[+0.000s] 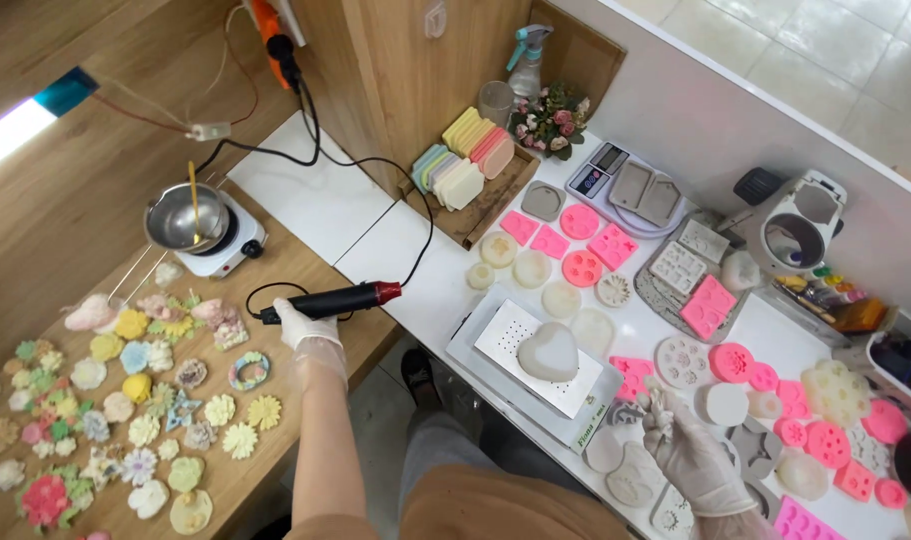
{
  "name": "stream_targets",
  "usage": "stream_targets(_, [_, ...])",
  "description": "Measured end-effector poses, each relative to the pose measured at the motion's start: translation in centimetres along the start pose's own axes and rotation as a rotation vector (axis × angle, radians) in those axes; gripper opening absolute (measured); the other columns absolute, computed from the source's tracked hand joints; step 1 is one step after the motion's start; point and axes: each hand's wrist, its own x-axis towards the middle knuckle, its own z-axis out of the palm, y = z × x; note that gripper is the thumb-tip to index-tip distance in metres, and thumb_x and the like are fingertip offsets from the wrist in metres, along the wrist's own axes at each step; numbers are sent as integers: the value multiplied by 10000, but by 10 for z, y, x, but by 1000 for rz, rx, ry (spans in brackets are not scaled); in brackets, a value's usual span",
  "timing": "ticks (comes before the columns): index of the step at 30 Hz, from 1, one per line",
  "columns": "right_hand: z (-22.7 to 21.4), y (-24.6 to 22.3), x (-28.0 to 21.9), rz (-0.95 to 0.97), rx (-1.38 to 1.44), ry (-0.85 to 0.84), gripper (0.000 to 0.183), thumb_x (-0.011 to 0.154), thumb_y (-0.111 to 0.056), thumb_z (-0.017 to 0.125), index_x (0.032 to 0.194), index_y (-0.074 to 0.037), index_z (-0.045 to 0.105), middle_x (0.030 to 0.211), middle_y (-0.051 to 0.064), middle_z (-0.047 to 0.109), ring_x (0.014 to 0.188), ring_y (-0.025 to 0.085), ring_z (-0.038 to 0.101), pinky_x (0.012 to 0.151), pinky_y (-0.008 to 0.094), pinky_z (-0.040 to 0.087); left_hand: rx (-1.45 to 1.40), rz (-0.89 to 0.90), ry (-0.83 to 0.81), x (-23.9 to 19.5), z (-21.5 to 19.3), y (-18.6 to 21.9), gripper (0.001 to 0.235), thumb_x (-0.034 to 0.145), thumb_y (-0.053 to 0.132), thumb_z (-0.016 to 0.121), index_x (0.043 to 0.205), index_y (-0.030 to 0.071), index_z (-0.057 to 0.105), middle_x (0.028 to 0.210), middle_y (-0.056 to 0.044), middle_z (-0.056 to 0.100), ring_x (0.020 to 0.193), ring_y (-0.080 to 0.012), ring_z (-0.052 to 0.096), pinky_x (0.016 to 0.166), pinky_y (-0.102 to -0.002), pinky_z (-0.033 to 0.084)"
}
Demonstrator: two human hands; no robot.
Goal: The person uses a heat gun to smooth the surface of a white candle held over a work tray, rotating the candle as they heat it. They then place finished candles onto a wooden shelf, return to the table, and continue heating another candle among silicone molds and a wax melter.
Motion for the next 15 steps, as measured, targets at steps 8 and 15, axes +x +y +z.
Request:
stream_targets(8, [5, 15, 18, -15, 175, -73, 241, 1057, -315, 590, 1038, -75, 614, 829, 29, 642, 679, 81, 507, 599, 206, 437, 684, 275, 189, 104, -6, 7, 770, 907, 615, 623, 1444, 77, 496, 1427, -142, 588, 1243, -282, 614, 1081, -399, 475])
stream_targets(15, [32, 7, 10, -40, 113, -27, 220, 1036, -296, 565, 977, -87, 595, 830, 32, 620, 676, 87, 508, 621, 201, 458, 846, 125, 117, -2, 27, 37, 849, 913, 653, 559, 1478, 21, 506, 1483, -110, 565, 1319, -256, 613, 1118, -372, 458])
